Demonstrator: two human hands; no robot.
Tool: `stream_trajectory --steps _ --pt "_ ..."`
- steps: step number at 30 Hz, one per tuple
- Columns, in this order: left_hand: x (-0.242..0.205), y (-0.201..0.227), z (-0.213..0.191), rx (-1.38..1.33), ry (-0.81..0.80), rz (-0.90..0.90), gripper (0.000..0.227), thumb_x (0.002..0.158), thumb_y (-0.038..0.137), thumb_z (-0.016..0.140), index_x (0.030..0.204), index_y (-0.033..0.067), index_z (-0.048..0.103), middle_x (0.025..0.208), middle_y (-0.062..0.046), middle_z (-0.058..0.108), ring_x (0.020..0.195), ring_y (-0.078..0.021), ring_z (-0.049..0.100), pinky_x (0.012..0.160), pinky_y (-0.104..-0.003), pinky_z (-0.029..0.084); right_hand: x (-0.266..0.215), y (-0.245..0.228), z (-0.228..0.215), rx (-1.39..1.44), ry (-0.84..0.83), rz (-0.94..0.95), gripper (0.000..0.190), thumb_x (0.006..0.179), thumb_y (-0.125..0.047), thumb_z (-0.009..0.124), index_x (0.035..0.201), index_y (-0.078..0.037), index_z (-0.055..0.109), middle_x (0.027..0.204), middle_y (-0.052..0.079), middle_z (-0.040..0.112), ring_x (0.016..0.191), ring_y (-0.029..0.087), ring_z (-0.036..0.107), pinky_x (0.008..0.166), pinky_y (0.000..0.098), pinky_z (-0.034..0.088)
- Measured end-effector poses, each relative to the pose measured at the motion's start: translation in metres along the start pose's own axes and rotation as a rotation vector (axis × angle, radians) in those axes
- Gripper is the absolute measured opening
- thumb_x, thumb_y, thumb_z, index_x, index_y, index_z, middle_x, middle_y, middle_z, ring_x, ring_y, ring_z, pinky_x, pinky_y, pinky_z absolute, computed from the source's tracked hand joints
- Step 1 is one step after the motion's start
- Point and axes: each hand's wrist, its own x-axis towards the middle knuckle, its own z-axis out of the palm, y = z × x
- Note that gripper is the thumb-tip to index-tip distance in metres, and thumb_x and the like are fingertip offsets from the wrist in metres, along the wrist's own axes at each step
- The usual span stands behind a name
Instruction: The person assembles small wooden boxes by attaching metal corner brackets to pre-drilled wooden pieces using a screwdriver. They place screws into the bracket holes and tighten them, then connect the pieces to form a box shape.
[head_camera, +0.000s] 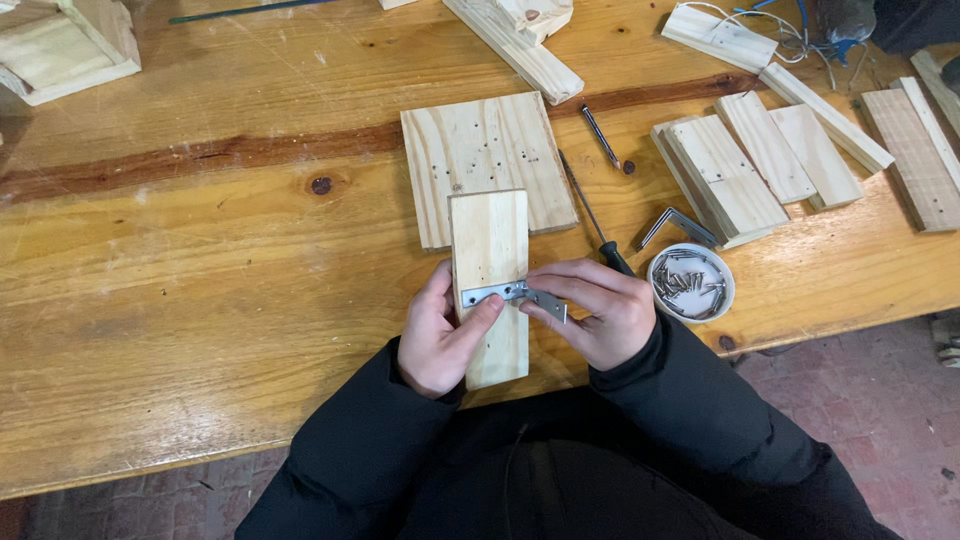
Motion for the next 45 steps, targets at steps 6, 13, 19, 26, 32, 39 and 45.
stream_trajectory --steps 6,13,19,26,32,39,45 --pt "0.000 0.012 0.001 0.005 0.000 -0.004 0.041 0.093 0.012 0.073 0.128 -0.0019 0.058 0.094 -0.019 0.075 0.087 -0.0201 0.068 0.077 -0.042 0.063 0.001 -0.003 0.000 -0.010 0.008 0.003 0.013 0.083 -0.006 0.085 0.095 -0.004 0.080 0.095 0.010 0.080 0.084 0.028 0.079 0.074 0.0337 0.064" --pt "0.000 0.015 0.003 0.010 0.013 -0.004 0.041 0.092 0.012 0.073 0.127 -0.0022 0.058 0.092 -0.017 0.074 0.086 -0.0193 0.067 0.074 -0.041 0.063 0.002 -0.002 0.000 -0.013 0.021 -0.005 0.013 0.083 -0.006 0.085 0.095 -0.004 0.080 0.095 0.011 0.080 0.084 0.029 0.079 0.074 0.0346 0.063" --pt "0.000 0.013 0.002 0.004 0.010 -0.021 0.041 0.092 0.012 0.071 0.128 -0.0017 0.058 0.093 -0.018 0.075 0.085 -0.0198 0.068 0.075 -0.041 0.064 0.001 0.000 0.001 0.008 0.037 -0.005 0.014 0.082 -0.006 0.086 0.094 -0.003 0.081 0.093 0.011 0.080 0.081 0.029 0.079 0.074 0.0349 0.064" --pt "-0.002 0.006 0.001 -0.006 0.021 -0.019 0.043 0.092 0.011 0.073 0.129 -0.0023 0.058 0.093 -0.019 0.075 0.085 -0.0210 0.069 0.074 -0.042 0.064 0.001 0.001 0.001 -0.012 0.020 -0.003 0.016 0.083 -0.009 0.085 0.098 -0.005 0.081 0.096 0.010 0.080 0.080 0.027 0.079 0.073 0.0328 0.064" --pt "-0.003 0.016 0.004 0.182 0.065 0.079 0.043 0.090 0.008 0.072 0.130 -0.0040 0.058 0.098 -0.027 0.076 0.090 -0.0293 0.074 0.076 -0.048 0.063 -0.007 0.007 -0.019 -0.059 -0.033 0.044 0.023 0.085 -0.010 0.083 0.107 -0.007 0.079 0.102 0.010 0.080 0.082 0.028 0.078 0.072 0.0366 0.064" --pt "0.009 0.025 0.014 0.440 0.088 0.057 0.048 0.087 0.011 0.075 0.130 -0.0036 0.059 0.098 -0.028 0.076 0.092 -0.0363 0.076 0.076 -0.050 0.062 -0.027 0.048 -0.107 -0.355 -0.103 0.163 0.009 0.094 -0.014 0.076 0.101 -0.010 0.079 0.100 0.009 0.077 0.090 0.034 0.075 0.077 0.0412 0.060" --pt "0.058 0.033 0.038 0.679 -0.075 -0.076 0.037 0.083 0.024 0.077 0.115 0.0091 0.068 0.086 -0.024 0.076 0.089 -0.0435 0.075 0.070 -0.051 0.057 -0.057 0.081 -0.131 -0.522 -0.259 0.337 0.008 0.093 -0.014 0.074 0.086 -0.013 0.078 0.082 0.006 0.075 0.082 0.034 0.074 0.075 0.0415 0.059"
